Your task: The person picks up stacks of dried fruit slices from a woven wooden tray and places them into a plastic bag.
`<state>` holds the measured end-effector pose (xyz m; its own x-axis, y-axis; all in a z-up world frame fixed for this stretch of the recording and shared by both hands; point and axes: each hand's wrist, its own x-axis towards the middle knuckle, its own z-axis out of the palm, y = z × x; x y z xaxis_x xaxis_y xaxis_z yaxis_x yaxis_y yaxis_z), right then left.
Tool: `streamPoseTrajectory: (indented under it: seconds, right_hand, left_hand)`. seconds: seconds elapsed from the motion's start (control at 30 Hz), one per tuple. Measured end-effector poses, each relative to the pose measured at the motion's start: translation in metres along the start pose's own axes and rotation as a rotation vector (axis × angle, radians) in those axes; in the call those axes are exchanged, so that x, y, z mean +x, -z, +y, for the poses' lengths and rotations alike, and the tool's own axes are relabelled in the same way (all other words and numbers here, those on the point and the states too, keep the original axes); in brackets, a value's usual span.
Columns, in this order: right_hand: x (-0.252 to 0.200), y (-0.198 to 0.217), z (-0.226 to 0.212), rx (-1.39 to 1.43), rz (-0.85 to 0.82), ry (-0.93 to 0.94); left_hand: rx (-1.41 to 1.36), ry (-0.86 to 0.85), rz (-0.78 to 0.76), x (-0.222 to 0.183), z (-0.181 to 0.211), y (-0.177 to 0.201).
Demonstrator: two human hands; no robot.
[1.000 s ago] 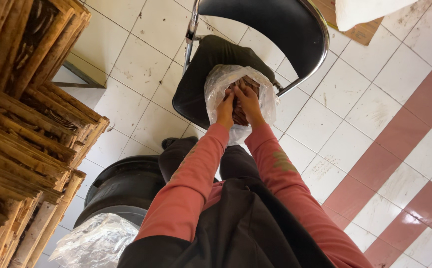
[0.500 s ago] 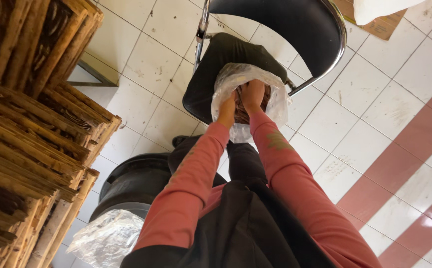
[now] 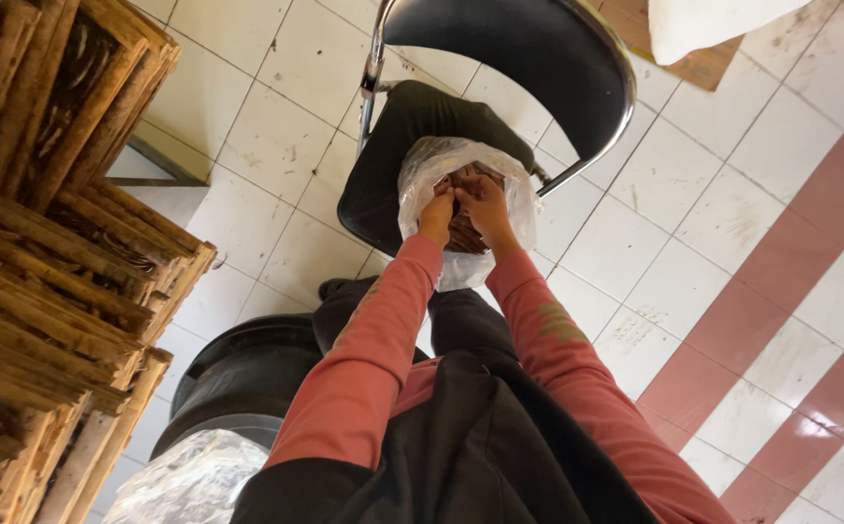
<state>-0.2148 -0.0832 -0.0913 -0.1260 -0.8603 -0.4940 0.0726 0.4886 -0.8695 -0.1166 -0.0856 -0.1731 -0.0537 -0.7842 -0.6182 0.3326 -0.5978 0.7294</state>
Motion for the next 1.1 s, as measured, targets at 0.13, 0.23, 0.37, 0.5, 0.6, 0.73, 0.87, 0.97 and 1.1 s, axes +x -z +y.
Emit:
streamPoseTrajectory:
  seconds: [0.13,0.23,0.37,0.5,0.6,0.73,0.87,0.97,1.1]
  right_hand:
    - [0.010,-0.014,-0.007,-0.070,0.022,0.228]
    - [0.021,-0.023,-0.005,-0.384,0.114,0.308]
    - [0.013,-0.024,0.006,-0.771,0.448,0.479]
    - [0.017,-0.016,0.027,-0.762,0.482,0.282]
    - [0.028,-0.017,0.039,-0.847,0.502,0.280]
    - [0.025,-0.025,0.057,-1.100,0.329,0.148]
    - [0.023,-0.033,0.071,-1.195,0.272,0.079]
    - [0.028,-0.035,0.074,-1.149,0.271,-0.036]
    - [0.034,-0.032,0.074,-1.102,0.226,-0.105]
  left_hand:
    - [0.040,0.067,0.078,0.013,-0.006,0.005]
    - [0.098,0.016,0.137,0.017,-0.010,0.010]
    - [0.602,-0.193,0.223,0.008,-0.016,0.023]
    - [1.250,-0.488,0.182,0.007,-0.024,0.015]
    - [1.685,-0.622,0.066,0.023,-0.016,0.000]
    - [2.260,-0.508,-0.175,0.038,-0.007,-0.006]
    - [2.418,-0.526,-0.258,0.050,-0.005,0.007]
    - [2.473,-0.570,-0.301,0.062,-0.009,0.017]
    - [2.950,-0.520,-0.337,0.079,-0.023,0.014]
